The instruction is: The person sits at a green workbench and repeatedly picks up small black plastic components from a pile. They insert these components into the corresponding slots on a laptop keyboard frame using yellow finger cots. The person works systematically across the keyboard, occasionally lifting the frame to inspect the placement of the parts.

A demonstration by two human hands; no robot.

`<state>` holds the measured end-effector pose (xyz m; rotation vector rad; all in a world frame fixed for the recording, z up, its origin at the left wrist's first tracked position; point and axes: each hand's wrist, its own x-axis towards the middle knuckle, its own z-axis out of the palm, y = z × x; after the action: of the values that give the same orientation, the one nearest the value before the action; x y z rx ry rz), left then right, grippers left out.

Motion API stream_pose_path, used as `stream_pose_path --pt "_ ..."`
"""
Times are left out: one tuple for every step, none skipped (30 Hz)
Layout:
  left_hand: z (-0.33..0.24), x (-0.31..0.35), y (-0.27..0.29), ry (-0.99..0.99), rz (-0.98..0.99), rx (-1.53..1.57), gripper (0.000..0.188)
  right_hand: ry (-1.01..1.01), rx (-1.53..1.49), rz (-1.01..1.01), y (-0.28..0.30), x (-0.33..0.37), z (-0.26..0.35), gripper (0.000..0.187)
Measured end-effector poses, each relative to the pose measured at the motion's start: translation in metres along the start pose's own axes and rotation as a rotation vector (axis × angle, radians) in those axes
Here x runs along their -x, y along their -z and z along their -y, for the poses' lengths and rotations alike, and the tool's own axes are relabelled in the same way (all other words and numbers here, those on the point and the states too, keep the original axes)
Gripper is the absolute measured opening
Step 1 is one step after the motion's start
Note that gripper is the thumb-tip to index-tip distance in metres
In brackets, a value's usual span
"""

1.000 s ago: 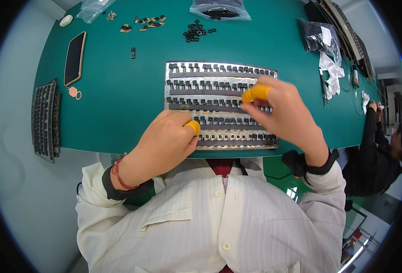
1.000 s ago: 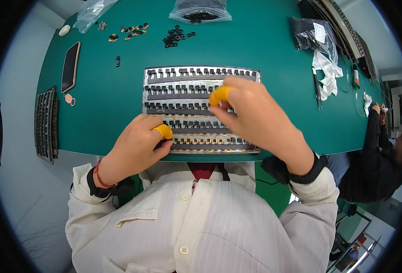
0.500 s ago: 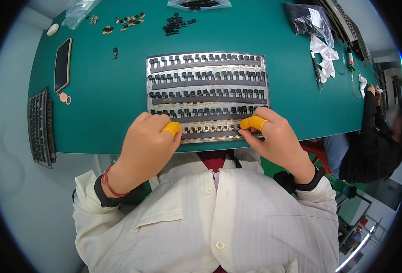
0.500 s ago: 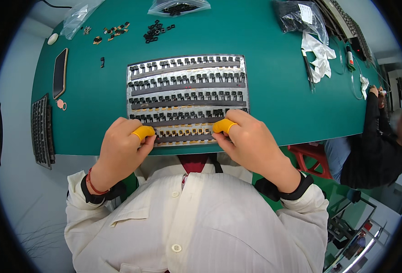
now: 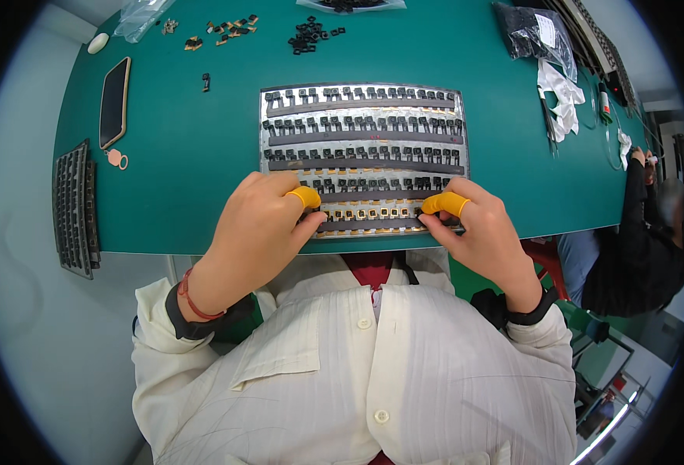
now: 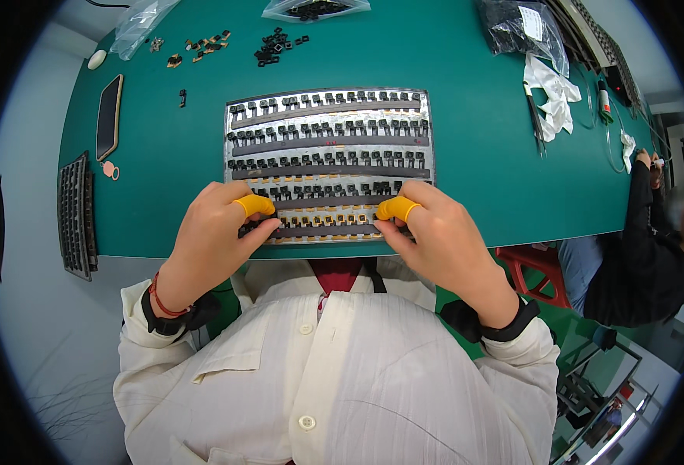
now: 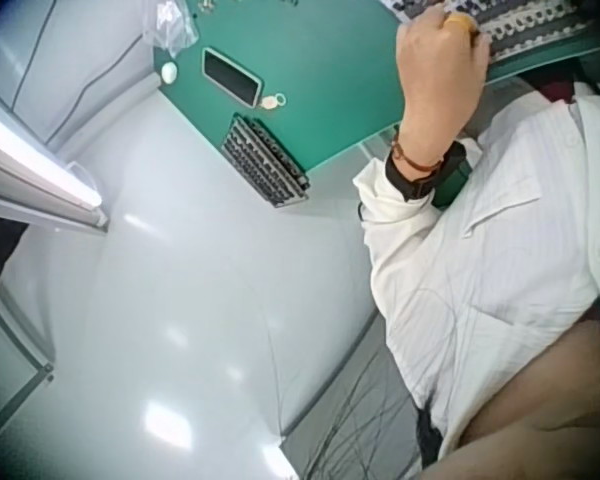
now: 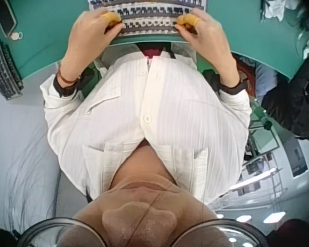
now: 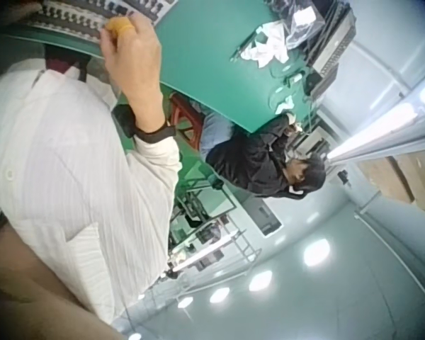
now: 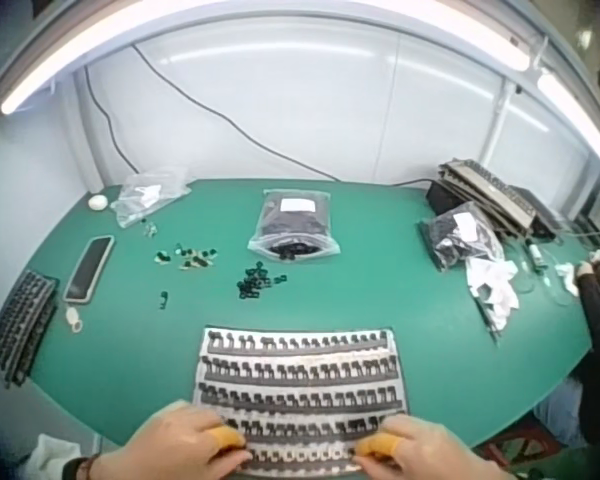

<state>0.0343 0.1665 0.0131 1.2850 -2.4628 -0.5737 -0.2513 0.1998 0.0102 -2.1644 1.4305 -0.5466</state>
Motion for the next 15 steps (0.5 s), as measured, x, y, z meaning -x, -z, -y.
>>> stream_pose_path --pt "-0.0005 -0.0002 -0.0010 0.003 0.008 0.000 0.013 0.003 0.001 0.001 -0.0004 0.0002 0.0002 0.018" --pt "-0.0007 -0.0003 -0.0020 0.005 0.006 -0.019 0.013 0.003 0.000 0.000 -0.0009 0.0007 -0.0001 0.018" --pt "-0.0009 -0.0005 -0.0030 0.006 0.004 -0.038 0.013 0.002 -0.002 -0.001 -0.0014 0.0015 -0.0009 0.018" --pt "-0.0012 -0.0007 -0.0037 0.007 0.003 -0.057 0.013 0.001 -0.004 -0.002 -0.0019 0.0021 -0.0016 0.018" --pt "-0.0016 -0.0010 -0.0040 0.011 0.005 -0.064 0.013 0.001 -0.011 -0.007 -0.0023 0.0025 -0.0020 0.019" --pt "-0.0026 -0.0019 -0.0046 0.014 0.007 -0.070 0.013 -0.001 -0.017 -0.012 -0.0021 0.0032 -0.0024 0.019" --pt "-0.0036 -0.0027 -0.0050 0.016 0.009 -0.075 0.013 -0.003 -0.024 -0.017 -0.0020 0.0040 -0.0028 0.019" --pt "-0.0045 -0.0035 -0.0051 0.016 0.016 -0.089 0.012 0.002 -0.028 -0.022 -0.0025 0.0044 -0.0033 0.019" --pt "-0.0059 -0.0044 -0.0056 0.015 0.023 -0.102 0.012 0.006 -0.031 -0.027 -0.0034 0.0053 -0.0042 0.019" --pt "-0.0071 -0.0053 -0.0062 0.014 0.030 -0.114 0.012 0.009 -0.034 -0.032 -0.0041 0.0061 -0.0052 0.018" --pt "-0.0078 -0.0062 -0.0065 0.013 0.033 -0.126 0.011 0.017 -0.026 -0.026 -0.0045 0.0066 -0.0068 0.019" --pt "-0.0076 -0.0068 -0.0060 0.013 0.036 -0.140 0.011 0.027 -0.019 -0.021 -0.0052 0.0064 -0.0086 0.019" --pt "-0.0075 -0.0071 -0.0058 0.012 0.039 -0.155 0.011 0.037 -0.012 -0.016 -0.0056 0.0063 -0.0095 0.019" --pt "-0.0073 -0.0069 -0.0065 0.011 0.036 -0.152 0.011 0.036 -0.019 -0.014 -0.0059 0.0063 -0.0090 0.020" --pt "-0.0058 -0.0075 -0.0070 0.004 0.036 -0.151 0.011 0.032 -0.027 -0.017 -0.0071 0.0060 -0.0076 0.020"
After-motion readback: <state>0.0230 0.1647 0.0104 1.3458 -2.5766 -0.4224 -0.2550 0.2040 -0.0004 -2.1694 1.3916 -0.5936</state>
